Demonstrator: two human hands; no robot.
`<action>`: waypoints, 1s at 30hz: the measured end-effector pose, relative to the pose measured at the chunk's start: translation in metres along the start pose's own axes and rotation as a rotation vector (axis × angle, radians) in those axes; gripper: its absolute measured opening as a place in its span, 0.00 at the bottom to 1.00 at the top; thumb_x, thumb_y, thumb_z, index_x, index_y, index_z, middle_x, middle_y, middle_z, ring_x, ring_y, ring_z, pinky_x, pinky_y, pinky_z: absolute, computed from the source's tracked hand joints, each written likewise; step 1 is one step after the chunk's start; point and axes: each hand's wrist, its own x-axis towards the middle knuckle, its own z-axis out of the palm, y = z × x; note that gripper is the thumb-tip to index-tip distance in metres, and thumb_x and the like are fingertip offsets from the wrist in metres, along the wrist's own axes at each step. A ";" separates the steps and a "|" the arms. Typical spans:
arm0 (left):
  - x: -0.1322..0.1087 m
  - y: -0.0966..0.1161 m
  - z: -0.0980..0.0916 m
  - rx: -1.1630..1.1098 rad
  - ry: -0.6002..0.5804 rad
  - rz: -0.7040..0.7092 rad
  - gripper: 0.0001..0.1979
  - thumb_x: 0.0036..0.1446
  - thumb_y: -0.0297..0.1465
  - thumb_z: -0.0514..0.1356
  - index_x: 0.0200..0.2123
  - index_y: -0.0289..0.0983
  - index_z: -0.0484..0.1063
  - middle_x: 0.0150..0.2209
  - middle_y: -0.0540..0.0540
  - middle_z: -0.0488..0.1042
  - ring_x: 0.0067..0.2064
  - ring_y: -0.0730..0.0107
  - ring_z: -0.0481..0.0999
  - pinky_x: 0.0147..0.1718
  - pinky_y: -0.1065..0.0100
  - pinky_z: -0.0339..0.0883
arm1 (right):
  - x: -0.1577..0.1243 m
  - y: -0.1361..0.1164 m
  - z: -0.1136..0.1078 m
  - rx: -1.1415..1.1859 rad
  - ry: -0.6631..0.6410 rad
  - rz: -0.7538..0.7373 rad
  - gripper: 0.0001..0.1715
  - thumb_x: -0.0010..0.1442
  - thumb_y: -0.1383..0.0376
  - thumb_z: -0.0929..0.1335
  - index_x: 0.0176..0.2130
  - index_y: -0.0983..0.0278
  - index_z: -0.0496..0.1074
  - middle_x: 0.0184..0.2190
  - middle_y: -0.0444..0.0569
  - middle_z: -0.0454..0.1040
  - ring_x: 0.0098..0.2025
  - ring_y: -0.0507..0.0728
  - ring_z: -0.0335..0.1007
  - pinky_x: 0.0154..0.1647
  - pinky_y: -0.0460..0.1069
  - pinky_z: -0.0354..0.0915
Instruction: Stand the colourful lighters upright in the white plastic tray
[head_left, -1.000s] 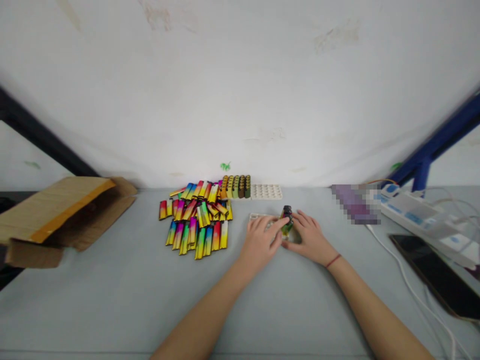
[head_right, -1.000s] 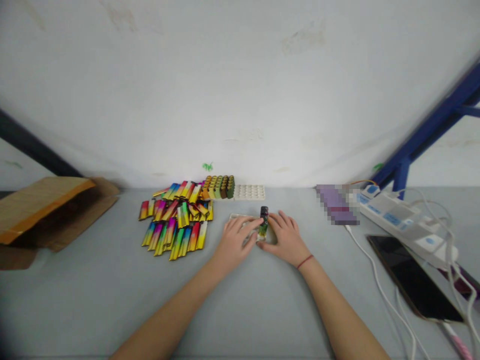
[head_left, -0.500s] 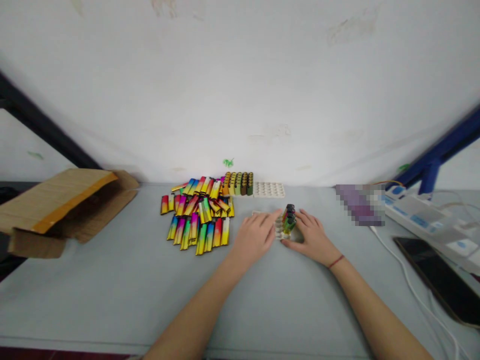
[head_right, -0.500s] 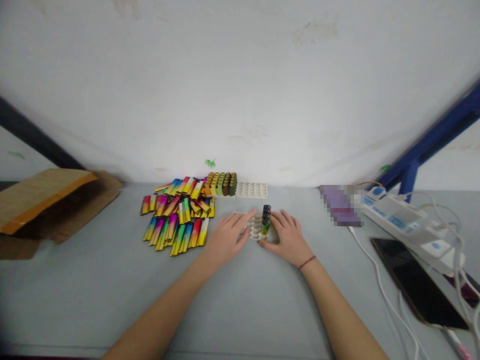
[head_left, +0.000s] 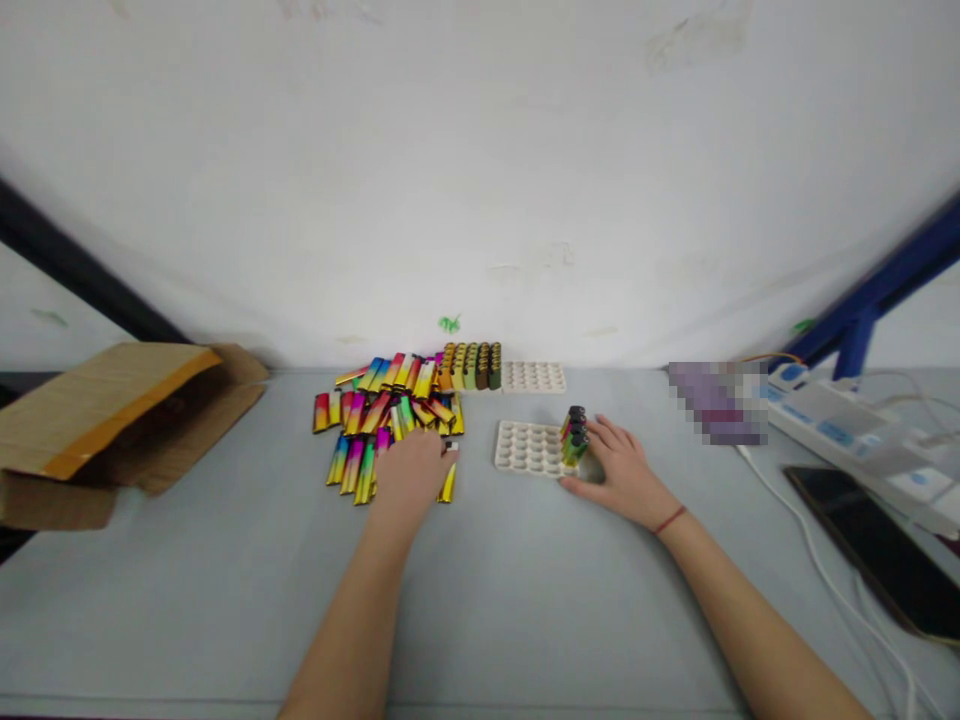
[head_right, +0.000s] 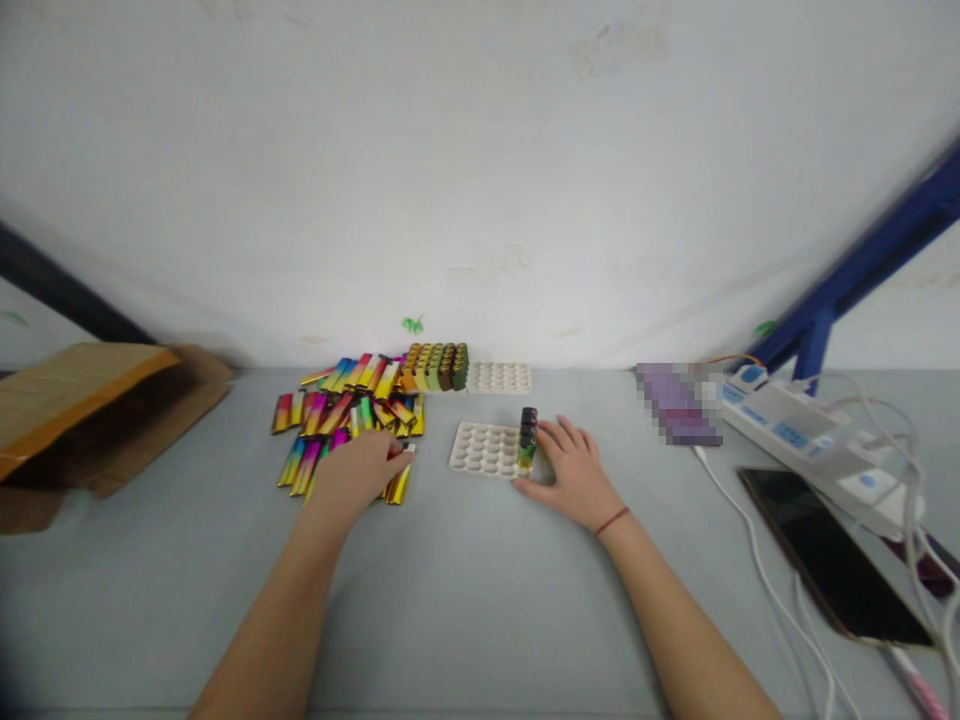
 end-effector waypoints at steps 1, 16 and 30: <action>-0.001 0.003 0.001 0.006 -0.002 0.012 0.17 0.60 0.39 0.52 0.37 0.35 0.76 0.45 0.35 0.77 0.46 0.50 0.77 0.42 0.57 0.69 | 0.000 0.000 0.000 -0.001 0.002 -0.001 0.42 0.55 0.43 0.66 0.60 0.64 0.63 0.60 0.61 0.64 0.65 0.71 0.51 0.61 0.66 0.51; -0.004 0.039 0.024 -0.169 0.153 0.208 0.15 0.65 0.36 0.45 0.43 0.33 0.66 0.40 0.34 0.77 0.47 0.52 0.74 0.45 0.56 0.64 | 0.000 0.001 -0.001 -0.009 -0.006 0.000 0.42 0.55 0.44 0.67 0.60 0.65 0.63 0.61 0.60 0.64 0.65 0.71 0.51 0.61 0.65 0.52; 0.018 0.049 0.038 -1.594 0.123 0.100 0.08 0.61 0.39 0.48 0.40 0.42 0.54 0.19 0.59 0.64 0.19 0.76 0.66 0.21 0.76 0.60 | 0.000 0.004 0.003 -0.004 0.013 -0.017 0.41 0.56 0.44 0.66 0.60 0.62 0.63 0.60 0.59 0.64 0.65 0.72 0.52 0.60 0.67 0.53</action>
